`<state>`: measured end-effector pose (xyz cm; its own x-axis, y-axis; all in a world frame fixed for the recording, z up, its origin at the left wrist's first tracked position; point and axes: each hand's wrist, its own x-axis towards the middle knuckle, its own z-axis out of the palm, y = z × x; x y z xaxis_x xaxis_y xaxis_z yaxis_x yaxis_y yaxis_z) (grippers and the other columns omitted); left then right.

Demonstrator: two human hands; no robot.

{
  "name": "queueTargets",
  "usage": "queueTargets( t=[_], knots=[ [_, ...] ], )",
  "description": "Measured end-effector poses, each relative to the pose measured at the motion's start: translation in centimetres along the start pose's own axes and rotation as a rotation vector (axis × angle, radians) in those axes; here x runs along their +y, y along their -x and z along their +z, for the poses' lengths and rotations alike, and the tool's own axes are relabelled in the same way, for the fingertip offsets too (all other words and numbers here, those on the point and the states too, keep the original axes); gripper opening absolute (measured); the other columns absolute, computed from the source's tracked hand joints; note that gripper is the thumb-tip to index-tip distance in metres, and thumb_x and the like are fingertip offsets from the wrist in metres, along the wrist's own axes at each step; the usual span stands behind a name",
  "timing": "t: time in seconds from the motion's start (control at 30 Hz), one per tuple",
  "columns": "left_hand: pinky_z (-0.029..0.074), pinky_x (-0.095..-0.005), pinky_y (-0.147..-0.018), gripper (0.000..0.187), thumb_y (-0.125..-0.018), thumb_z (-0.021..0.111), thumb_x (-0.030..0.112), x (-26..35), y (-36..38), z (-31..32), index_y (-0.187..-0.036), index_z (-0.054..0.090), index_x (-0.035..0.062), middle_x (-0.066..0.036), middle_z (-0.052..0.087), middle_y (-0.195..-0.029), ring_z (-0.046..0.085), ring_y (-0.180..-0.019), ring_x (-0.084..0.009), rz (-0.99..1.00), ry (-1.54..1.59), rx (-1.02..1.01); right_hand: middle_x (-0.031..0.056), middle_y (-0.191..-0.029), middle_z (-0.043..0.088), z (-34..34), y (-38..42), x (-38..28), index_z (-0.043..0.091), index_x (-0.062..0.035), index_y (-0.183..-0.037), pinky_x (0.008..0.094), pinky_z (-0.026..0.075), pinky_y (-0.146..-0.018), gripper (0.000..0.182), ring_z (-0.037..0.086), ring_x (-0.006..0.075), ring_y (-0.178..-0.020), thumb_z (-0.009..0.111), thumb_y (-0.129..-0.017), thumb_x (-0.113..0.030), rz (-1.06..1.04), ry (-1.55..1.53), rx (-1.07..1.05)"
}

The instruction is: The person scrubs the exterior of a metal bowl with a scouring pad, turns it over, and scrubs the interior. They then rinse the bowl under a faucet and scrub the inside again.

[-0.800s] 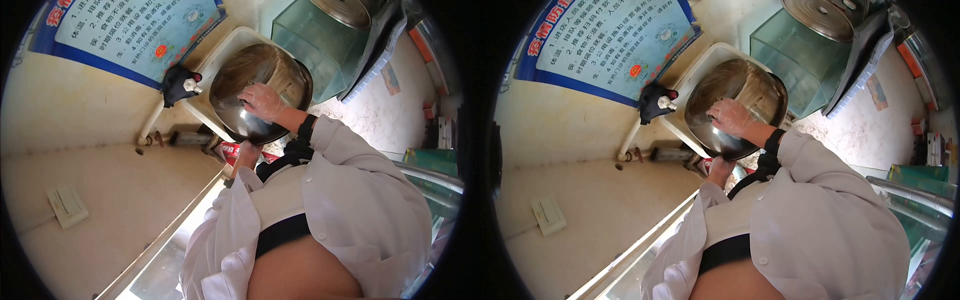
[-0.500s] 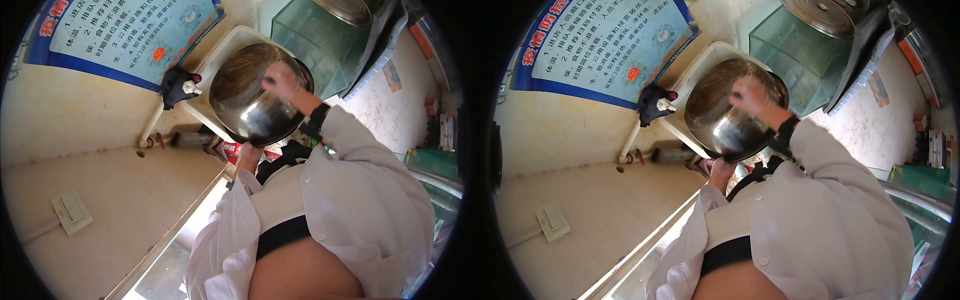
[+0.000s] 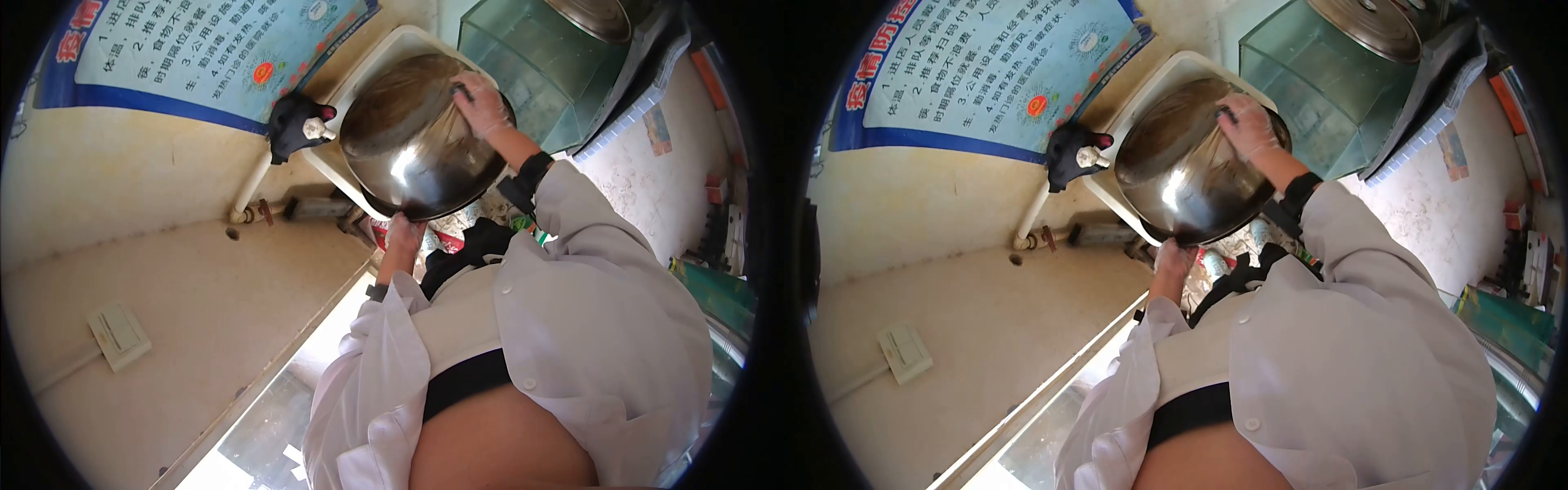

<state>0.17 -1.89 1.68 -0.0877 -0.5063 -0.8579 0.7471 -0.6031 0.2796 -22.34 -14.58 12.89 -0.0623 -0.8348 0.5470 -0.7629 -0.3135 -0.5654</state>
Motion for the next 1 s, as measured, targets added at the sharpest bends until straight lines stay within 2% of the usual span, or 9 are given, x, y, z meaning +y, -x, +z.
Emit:
queueTargets(
  t=[0.13, 0.27, 0.37, 0.53, 0.63, 0.7, 0.8, 0.9, 1.0],
  knots=[
    [0.047, -0.0371, -0.076, 0.03, -0.087, 0.023, 0.014, -0.3, -0.5, 0.6, -0.095, 0.049, 0.0029, -0.011, 0.056, -0.094, 0.055, -0.086, -0.0241, -0.008, 0.047, 0.059, 0.0099, -0.097, 0.054, -0.7, 1.8, -6.8, 0.056, -0.0102, -0.092, 0.0362, 0.037, -0.086, 0.028, 0.048, 0.0261, -0.097, 0.06, -0.064, -0.01, -0.224, -0.068, -0.275],
    [0.046, -0.0383, -0.078, 0.03, -0.087, 0.023, 0.015, -0.3, -0.5, 0.5, -0.096, 0.049, 0.0017, -0.012, 0.056, -0.094, 0.055, -0.086, -0.0244, -0.011, 0.07, 0.022, 0.0065, -0.093, 0.056, 0.4, 1.8, -7.5, 0.058, -0.0117, -0.088, 0.0349, 0.039, -0.082, 0.026, 0.05, 0.0238, -0.095, 0.062, -0.062, -0.014, -0.418, -0.144, -0.416],
    [0.045, -0.0388, -0.079, 0.03, -0.086, 0.023, 0.013, -1.6, 1.3, 2.0, -0.097, 0.047, -0.0005, -0.013, 0.054, -0.098, 0.054, -0.09, -0.0253, 0.03, 0.034, 0.05, 0.0061, -0.089, 0.057, 0.4, -0.3, -4.7, 0.059, -0.0099, -0.083, 0.0338, 0.041, -0.08, 0.02, 0.052, 0.0236, -0.091, 0.06, -0.065, -0.016, -0.185, -0.046, -0.391],
    [0.035, -0.0456, -0.09, 0.035, -0.087, 0.023, 0.018, -3.2, 4.6, 5.2, -0.107, 0.041, -0.0035, -0.017, 0.047, -0.11, 0.046, -0.101, -0.0291, -0.249, 0.037, -0.138, 0.0103, -0.078, 0.058, 0.8, -4.1, 1.2, 0.061, -0.0079, -0.077, 0.0347, 0.043, -0.071, 0.016, 0.054, 0.027, -0.077, 0.052, -0.069, -0.019, -0.036, -0.147, -0.217],
    [0.033, -0.0461, -0.092, 0.037, -0.088, 0.022, 0.022, -2.1, 1.0, 2.4, -0.108, 0.041, -0.002, -0.016, 0.047, -0.109, 0.045, -0.102, -0.0292, 0.007, 0.363, -0.102, 0.0107, -0.081, 0.058, 0.6, -3.8, 0.5, 0.061, -0.0075, -0.078, 0.034, 0.042, -0.072, 0.017, 0.053, 0.0275, -0.079, 0.053, -0.068, -0.019, -0.016, -0.111, -0.265],
    [0.037, -0.0431, -0.087, 0.034, -0.087, 0.024, 0.022, 0.9, 1.3, 1.6, -0.1, 0.046, 0.0002, -0.014, 0.051, -0.102, 0.049, -0.095, -0.0276, 0.135, 0.286, -0.031, 0.0104, -0.083, 0.058, 0.7, -2.9, -0.8, 0.061, -0.0072, -0.081, 0.0342, 0.042, -0.074, 0.02, 0.053, 0.0267, -0.082, 0.054, -0.068, -0.02, -0.094, -0.034, -0.258],
    [0.046, -0.0359, -0.069, 0.028, -0.085, 0.029, 0.021, 3.4, -1.3, 0.3, -0.091, 0.052, 0.0057, -0.008, 0.056, -0.084, 0.053, -0.074, -0.0211, 0.032, 0.233, -0.018, 0.0092, -0.085, 0.057, 1.4, -0.3, -4.6, 0.059, -0.0067, -0.086, 0.0353, 0.039, -0.078, 0.025, 0.052, 0.025, -0.086, 0.055, -0.067, -0.022, -0.249, 0.104, -0.235],
    [0.042, -0.0401, -0.079, 0.035, -0.088, 0.022, 0.027, 1.5, -5.0, -0.6, -0.095, 0.049, 0.0069, -0.008, 0.054, -0.095, 0.052, -0.085, -0.0227, 0.141, 0.12, 0.113, 0.0072, -0.085, 0.056, 2.5, 1.9, -8.5, 0.057, -0.0069, -0.089, 0.0369, 0.037, -0.081, 0.028, 0.05, 0.0235, -0.089, 0.056, -0.067, -0.024, -0.371, 0.158, -0.263],
    [0.044, -0.0363, -0.072, 0.03, -0.087, 0.025, 0.023, -0.9, -0.6, 1.5, -0.093, 0.05, 0.0078, -0.007, 0.054, -0.088, 0.052, -0.077, -0.021, 0.113, 0.211, -0.001, 0.0064, -0.085, 0.056, 2.2, 1.5, -9.2, 0.056, -0.0074, -0.09, 0.0373, 0.036, -0.082, 0.029, 0.05, 0.0228, -0.089, 0.057, -0.067, -0.025, -0.395, 0.096, -0.369]
  ],
)
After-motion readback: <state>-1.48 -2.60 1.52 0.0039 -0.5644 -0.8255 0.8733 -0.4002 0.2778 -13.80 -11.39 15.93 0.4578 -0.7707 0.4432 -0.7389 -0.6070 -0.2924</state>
